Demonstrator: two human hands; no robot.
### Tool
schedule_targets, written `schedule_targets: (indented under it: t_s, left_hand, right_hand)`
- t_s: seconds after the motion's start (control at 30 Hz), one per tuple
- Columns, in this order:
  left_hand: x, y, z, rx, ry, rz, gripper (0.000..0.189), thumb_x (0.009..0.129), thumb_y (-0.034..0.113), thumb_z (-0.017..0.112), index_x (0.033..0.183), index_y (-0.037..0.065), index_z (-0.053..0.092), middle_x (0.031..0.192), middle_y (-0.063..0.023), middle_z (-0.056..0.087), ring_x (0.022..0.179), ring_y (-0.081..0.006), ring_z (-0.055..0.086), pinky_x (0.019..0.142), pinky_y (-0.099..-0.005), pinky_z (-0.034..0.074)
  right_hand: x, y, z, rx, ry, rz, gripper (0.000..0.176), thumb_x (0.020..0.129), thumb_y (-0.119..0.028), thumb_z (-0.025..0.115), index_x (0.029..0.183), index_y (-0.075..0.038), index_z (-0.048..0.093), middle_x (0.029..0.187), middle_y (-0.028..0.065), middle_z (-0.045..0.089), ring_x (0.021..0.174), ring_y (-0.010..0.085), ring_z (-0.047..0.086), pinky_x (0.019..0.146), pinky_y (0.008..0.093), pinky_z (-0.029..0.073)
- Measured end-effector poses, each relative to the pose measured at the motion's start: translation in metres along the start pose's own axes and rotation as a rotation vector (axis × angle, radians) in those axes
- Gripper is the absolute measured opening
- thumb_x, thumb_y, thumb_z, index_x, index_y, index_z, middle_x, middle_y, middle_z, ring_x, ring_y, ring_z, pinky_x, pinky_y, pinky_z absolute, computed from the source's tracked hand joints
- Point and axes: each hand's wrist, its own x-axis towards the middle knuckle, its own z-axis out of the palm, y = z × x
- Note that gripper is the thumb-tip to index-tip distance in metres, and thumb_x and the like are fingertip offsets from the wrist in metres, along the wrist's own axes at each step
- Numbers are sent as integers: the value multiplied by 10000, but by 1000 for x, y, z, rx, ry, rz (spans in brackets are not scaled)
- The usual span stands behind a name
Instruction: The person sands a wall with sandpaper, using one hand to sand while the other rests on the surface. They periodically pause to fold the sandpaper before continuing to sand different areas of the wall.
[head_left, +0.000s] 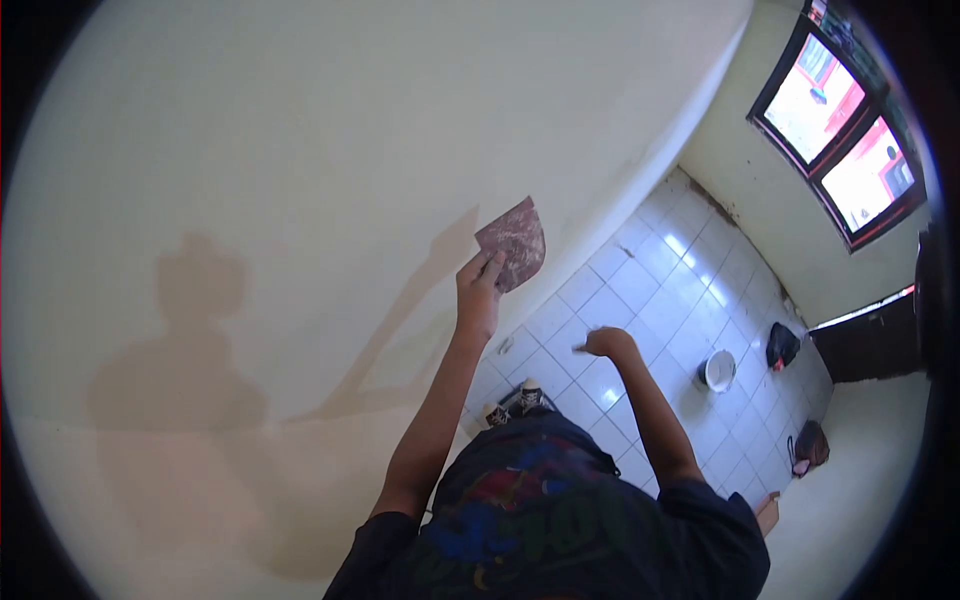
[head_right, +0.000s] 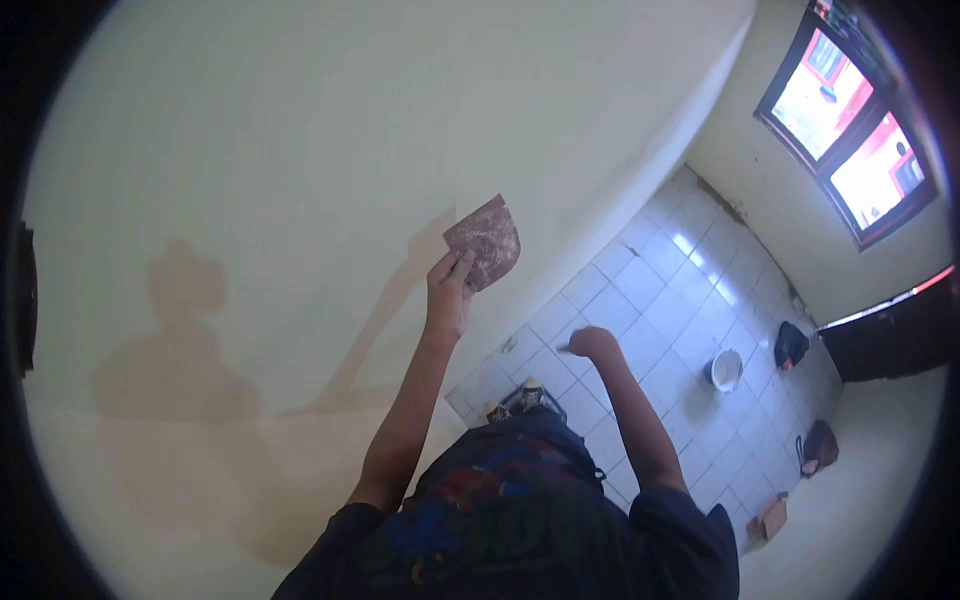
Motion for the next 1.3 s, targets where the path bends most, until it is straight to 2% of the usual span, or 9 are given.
schedule_targets:
  t_s: [0.07,0.2,0.37,0.47,0.67,1.0,1.1,1.2,1.3]
  left_hand:
    - [2,-4,0,-21,3,16,195,932,87,568,1067,-52,593,1050,-91,626,949,-156,621,846,-316,533]
    - [2,-12,4,-175,-3,-39,236,952,96,538,1133,-56,549,1112,-112,615,1000,-181,623,898,-333,532]
    - [-10,-10,11,-379,-138,-16,263,962,95,518,1180,-52,510,1146,-117,608,1034,-179,616,936,-333,520]
    - [-11,-2,7,-360,-197,10,252,963,84,510,1176,-50,511,1142,-112,610,1029,-174,616,939,-328,517]
    - [-8,-4,-13,-222,-130,-43,228,959,72,509,1149,-49,534,1102,-114,625,1019,-188,621,943,-347,512]
    - [-14,57,-2,-91,-466,-123,389,883,100,615,1236,-40,534,1058,-116,646,879,-169,660,768,-355,574]
    - [-5,54,-4,384,-396,-175,370,895,90,598,1246,-17,548,1059,-117,645,885,-162,658,773,-333,571]
    - [-4,44,-3,357,-116,-56,343,913,75,575,1234,-44,549,1065,-116,642,903,-152,651,795,-311,560]
    - [-11,36,2,111,-77,38,328,931,52,547,1235,-71,535,1086,-116,633,939,-148,640,825,-292,545]
  right_hand:
    - [-96,-22,-87,157,451,-50,735,928,-537,445,1451,-46,285,1514,143,283,1390,330,280,1127,434,246]
    - [-253,-77,-200,611,1334,-339,533,975,-332,444,1431,-74,346,1442,146,403,1348,299,357,1144,431,223]
    - [-17,-67,6,380,325,-92,677,915,-528,459,1399,-58,399,1185,255,592,1187,356,532,1015,455,391]
    - [6,-30,60,328,128,-141,756,890,-632,436,1384,-59,437,1296,230,534,1222,383,495,1049,436,364]
    - [-89,-93,-102,1817,398,-742,578,952,-476,471,1288,-5,466,1187,163,594,1035,236,622,850,367,514]
    - [-128,-89,-169,1455,778,-702,197,881,-67,615,1052,31,618,715,52,625,690,108,619,643,271,520]
    - [-149,-90,-187,1021,772,-599,276,883,-138,621,1116,10,621,797,84,654,744,171,648,697,315,527]
    - [-170,-91,-198,109,1193,-229,529,881,-287,605,1336,-49,480,1306,176,522,1163,322,530,978,417,432]
    - [-261,-96,-211,352,1325,-193,633,880,-355,608,1399,-54,404,1419,179,426,1337,315,379,1083,414,340]
